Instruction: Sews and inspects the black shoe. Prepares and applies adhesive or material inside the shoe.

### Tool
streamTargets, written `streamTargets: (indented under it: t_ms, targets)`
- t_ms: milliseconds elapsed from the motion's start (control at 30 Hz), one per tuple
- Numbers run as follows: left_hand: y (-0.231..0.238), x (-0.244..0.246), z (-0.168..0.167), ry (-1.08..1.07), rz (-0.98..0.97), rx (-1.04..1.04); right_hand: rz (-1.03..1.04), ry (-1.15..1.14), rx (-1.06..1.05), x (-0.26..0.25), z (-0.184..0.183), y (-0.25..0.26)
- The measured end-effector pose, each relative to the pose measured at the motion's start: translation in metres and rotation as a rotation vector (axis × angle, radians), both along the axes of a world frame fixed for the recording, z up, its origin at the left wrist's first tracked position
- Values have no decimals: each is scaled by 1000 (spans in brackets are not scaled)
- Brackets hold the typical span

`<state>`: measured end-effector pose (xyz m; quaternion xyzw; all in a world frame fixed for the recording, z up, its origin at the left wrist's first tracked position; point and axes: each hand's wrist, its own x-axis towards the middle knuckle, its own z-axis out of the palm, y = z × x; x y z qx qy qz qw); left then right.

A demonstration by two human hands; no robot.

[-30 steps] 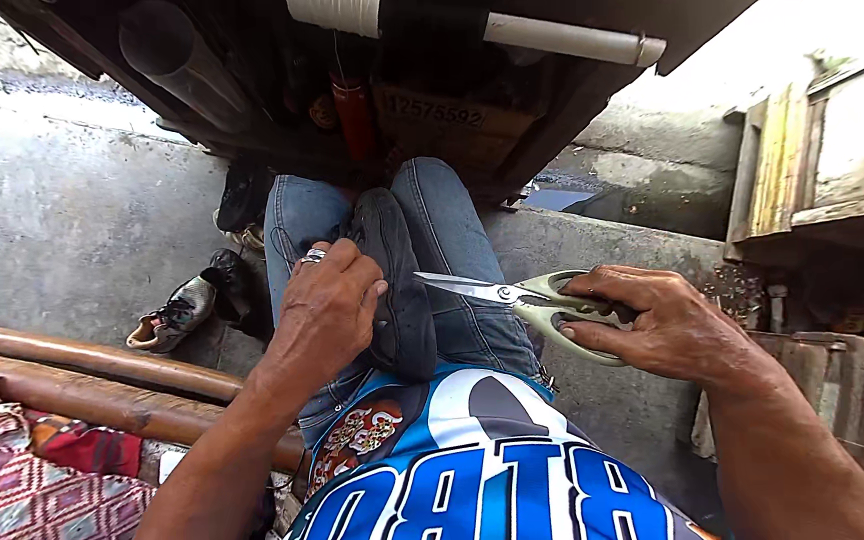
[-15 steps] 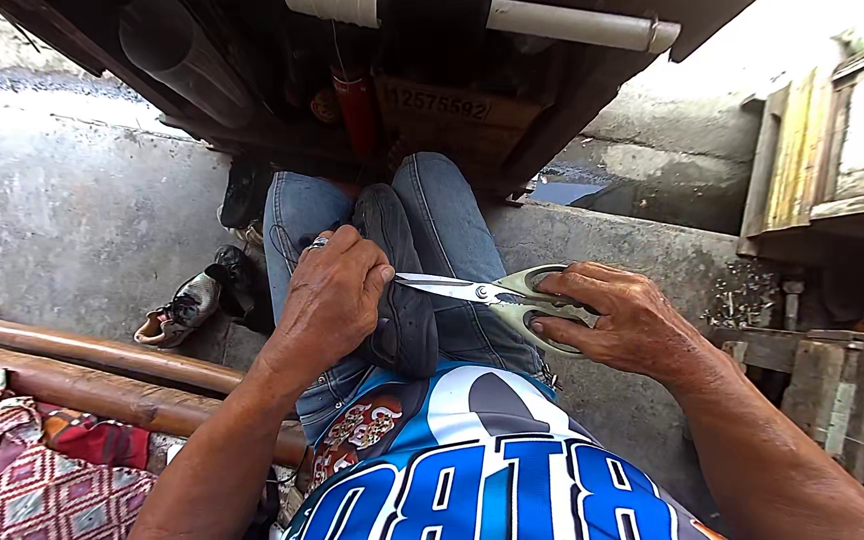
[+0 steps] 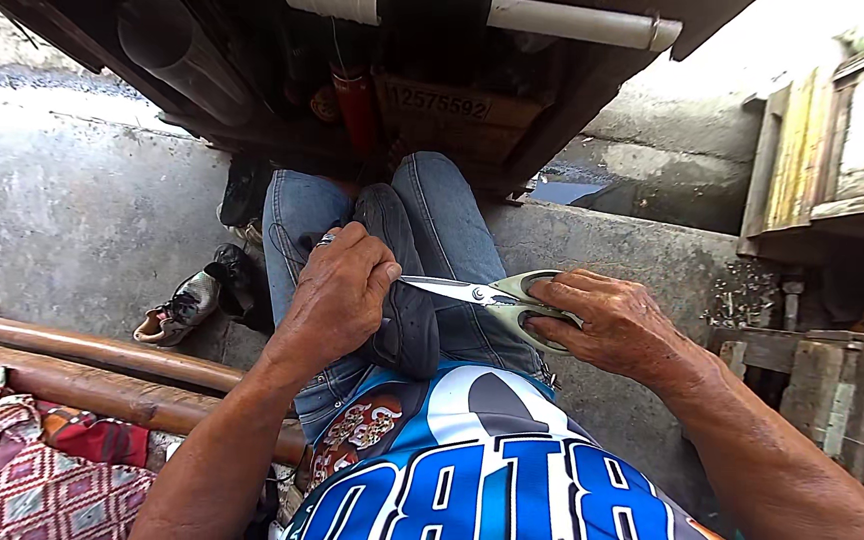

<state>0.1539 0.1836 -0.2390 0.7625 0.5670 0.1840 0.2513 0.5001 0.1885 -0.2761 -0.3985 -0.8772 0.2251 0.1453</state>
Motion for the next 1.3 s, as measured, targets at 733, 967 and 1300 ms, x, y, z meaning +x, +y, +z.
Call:
streamTargets:
  t_ms: [733,967,1300]
  targets:
    - [-9,-23,-43,34,143,-436,-740,-90,178,-57,93,230]
    - [-11,-14,-46,73,80,-293,-577,-70,377,-83,78,220]
    - [-12,-13,-65,-475,76,-398,-207,129,-673,-117,-23,38]
